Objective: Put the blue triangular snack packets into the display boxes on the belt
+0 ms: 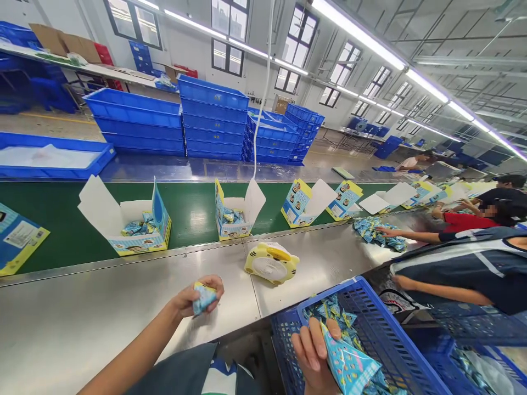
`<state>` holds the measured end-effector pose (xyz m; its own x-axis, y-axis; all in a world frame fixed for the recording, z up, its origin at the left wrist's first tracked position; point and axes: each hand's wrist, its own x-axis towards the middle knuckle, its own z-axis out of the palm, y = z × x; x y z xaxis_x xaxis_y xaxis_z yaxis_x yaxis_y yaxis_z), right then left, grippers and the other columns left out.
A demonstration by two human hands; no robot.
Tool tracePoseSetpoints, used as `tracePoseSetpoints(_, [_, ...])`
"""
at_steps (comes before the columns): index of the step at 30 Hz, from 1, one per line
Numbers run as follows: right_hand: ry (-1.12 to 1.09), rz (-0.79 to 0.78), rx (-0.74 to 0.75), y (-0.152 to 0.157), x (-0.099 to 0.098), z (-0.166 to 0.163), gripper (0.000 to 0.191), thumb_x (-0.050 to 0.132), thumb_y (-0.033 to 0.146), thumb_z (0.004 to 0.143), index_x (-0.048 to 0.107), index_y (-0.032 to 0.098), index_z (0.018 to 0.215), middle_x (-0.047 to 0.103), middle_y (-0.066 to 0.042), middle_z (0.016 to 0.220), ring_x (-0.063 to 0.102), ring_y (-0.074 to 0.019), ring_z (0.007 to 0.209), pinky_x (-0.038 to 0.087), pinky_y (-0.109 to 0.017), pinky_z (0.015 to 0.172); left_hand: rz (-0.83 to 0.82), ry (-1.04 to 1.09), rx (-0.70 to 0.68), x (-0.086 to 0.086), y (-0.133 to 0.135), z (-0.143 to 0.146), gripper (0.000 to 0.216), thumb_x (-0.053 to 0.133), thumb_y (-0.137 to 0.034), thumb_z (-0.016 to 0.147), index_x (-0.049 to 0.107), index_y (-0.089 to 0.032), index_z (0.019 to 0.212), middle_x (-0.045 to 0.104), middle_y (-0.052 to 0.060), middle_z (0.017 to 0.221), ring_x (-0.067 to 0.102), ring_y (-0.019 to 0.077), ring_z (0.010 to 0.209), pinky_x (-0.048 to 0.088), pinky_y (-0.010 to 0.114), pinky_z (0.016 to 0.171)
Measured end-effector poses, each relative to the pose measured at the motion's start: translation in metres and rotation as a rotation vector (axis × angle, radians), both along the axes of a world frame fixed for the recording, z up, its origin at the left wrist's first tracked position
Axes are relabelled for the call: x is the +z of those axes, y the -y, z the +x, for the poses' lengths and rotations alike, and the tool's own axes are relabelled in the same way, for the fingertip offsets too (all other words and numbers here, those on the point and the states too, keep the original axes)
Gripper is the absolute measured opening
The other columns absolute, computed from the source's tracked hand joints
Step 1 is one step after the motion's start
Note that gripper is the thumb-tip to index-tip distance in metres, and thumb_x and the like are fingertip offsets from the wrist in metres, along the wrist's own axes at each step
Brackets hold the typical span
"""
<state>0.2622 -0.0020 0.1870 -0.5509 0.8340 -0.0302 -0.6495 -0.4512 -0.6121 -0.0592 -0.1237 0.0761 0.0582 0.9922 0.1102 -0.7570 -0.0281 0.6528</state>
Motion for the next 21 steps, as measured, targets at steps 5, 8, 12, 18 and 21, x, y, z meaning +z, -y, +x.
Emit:
tracePoseSetpoints(5, [0.917, 0.657, 0.273, 0.0, -0.048, -0.03, 0.038, 0.086, 0.042, 0.068, 0.08, 0.034, 0.105, 0.077, -0.004, 0.096, 0.069, -0.0284, 0.088, 0.055, -0.043, 0.081, 0.163, 0.386, 0.18, -0.002, 0.006, -0.017, 0.057, 0.088, -0.053, 0.07, 0.072, -0.029, 0.119, 0.059, -0.001, 0.083, 0.045, 0.0055, 0.049, 0.033, 0.019, 0.043])
tracePoseSetpoints(8, [1.238, 0.855, 0.349, 0.0, -0.066, -0.037, 0.047, 0.079, 0.033, 0.076, 0.076, 0.031, 0.123, 0.074, -0.007, 0.122, 0.064, -0.0341, 0.117, 0.045, -0.051, 0.108, 0.291, 0.5, 0.216, -0.003, 0.007, -0.024, 0.058, 0.087, -0.059, 0.068, 0.071, -0.034, 0.118, 0.055, -0.005, 0.075, 0.034, 0.0026, 0.039, 0.027, 0.018, 0.036])
tracePoseSetpoints(12, [0.88, 0.579, 0.265, -0.005, -0.056, -0.019, 0.049, 0.086, 0.048, 0.072, 0.077, 0.032, 0.118, 0.075, -0.006, 0.111, 0.068, -0.0288, 0.099, 0.053, -0.043, 0.09, 0.106, 0.197, 0.124, -0.009, 0.003, -0.017, 0.06, 0.091, -0.053, 0.066, 0.073, -0.029, 0.117, 0.066, 0.001, 0.083, 0.053, 0.0093, 0.05, 0.038, 0.022, 0.045])
tracePoseSetpoints(18, [0.126, 0.106, 0.054, -0.004, -0.013, -0.009, 0.031, 0.083, 0.061, 0.072, 0.07, 0.036, 0.085, 0.052, 0.006, 0.058, 0.04, -0.0118, 0.042, 0.038, -0.029, 0.048, 0.058, 0.14, -0.032, -0.024, 0.0, 0.012, 0.059, 0.089, -0.05, 0.071, 0.073, -0.025, 0.122, 0.07, 0.007, 0.095, 0.06, 0.0121, 0.059, 0.04, 0.024, 0.05])
tracePoseSetpoints(21, [0.21, 0.123, 0.21, 0.001, -0.025, -0.025, 0.026, 0.084, 0.057, 0.075, 0.07, 0.035, 0.077, 0.049, 0.007, 0.051, 0.037, -0.011, 0.038, 0.033, -0.027, 0.045, 0.204, 0.364, 0.051, -0.024, -0.001, 0.013, 0.061, 0.084, -0.06, 0.073, 0.069, -0.031, 0.125, 0.064, 0.001, 0.084, 0.047, 0.0072, 0.046, 0.033, 0.022, 0.043])
